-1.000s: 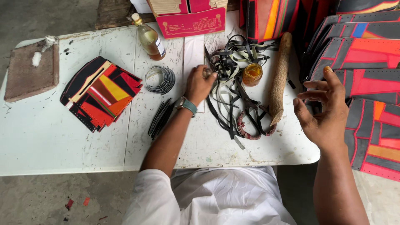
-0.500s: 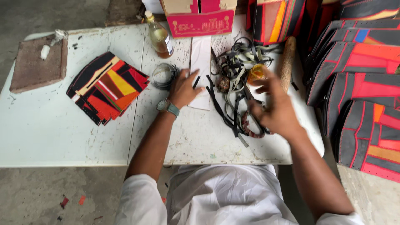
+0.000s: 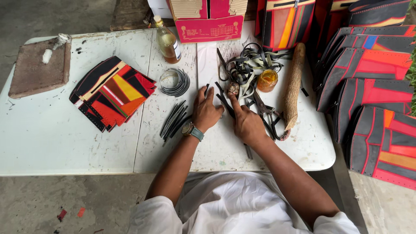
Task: The person applies glue from a jar onto red leather pieces using a small applicator, then folds and presses the leather panels together by hand. They set finished panels aside with a stack of similar colorful leather goods and handle loose leather straps on the table.
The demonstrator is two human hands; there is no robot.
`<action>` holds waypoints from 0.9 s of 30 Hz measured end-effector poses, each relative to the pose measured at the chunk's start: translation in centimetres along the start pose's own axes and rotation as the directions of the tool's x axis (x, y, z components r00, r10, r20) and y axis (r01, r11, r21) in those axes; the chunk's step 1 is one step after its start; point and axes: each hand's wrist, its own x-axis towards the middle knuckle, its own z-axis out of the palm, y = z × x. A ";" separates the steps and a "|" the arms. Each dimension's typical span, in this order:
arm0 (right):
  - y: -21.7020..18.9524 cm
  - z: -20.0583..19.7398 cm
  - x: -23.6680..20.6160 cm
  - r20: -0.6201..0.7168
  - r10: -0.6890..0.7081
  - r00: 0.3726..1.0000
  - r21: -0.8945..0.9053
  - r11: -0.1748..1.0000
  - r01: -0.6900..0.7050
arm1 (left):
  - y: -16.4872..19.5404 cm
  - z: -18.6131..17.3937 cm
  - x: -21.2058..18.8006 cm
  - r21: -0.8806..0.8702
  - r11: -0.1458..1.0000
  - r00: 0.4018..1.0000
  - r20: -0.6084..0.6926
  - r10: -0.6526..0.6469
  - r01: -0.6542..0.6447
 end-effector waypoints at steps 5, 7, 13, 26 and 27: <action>2.0 -0.6 -0.6 0.002 0.112 0.994 0.005 0.994 -0.112 | -0.5 -0.8 -0.2 -0.026 0.999 0.997 0.063 0.043 -0.042; 1.9 -1.6 -0.7 -0.037 0.119 0.992 -0.005 0.993 -0.119 | -0.6 -1.1 -0.3 -0.027 0.998 0.995 0.077 0.062 -0.060; 0.9 -4.0 -0.9 -0.037 0.089 0.995 0.095 0.992 -0.086 | -0.4 -0.8 0.1 0.004 1.000 0.995 0.099 0.026 -0.026; 0.9 -7.1 -2.5 -0.259 0.038 0.965 0.263 0.964 0.033 | -1.4 -0.4 0.4 -0.018 0.993 0.993 0.007 0.120 -0.120; 1.3 -7.3 -2.6 -0.278 0.029 0.960 0.333 0.941 0.068 | -1.3 -0.6 0.3 -0.004 0.990 0.989 -0.054 0.138 -0.139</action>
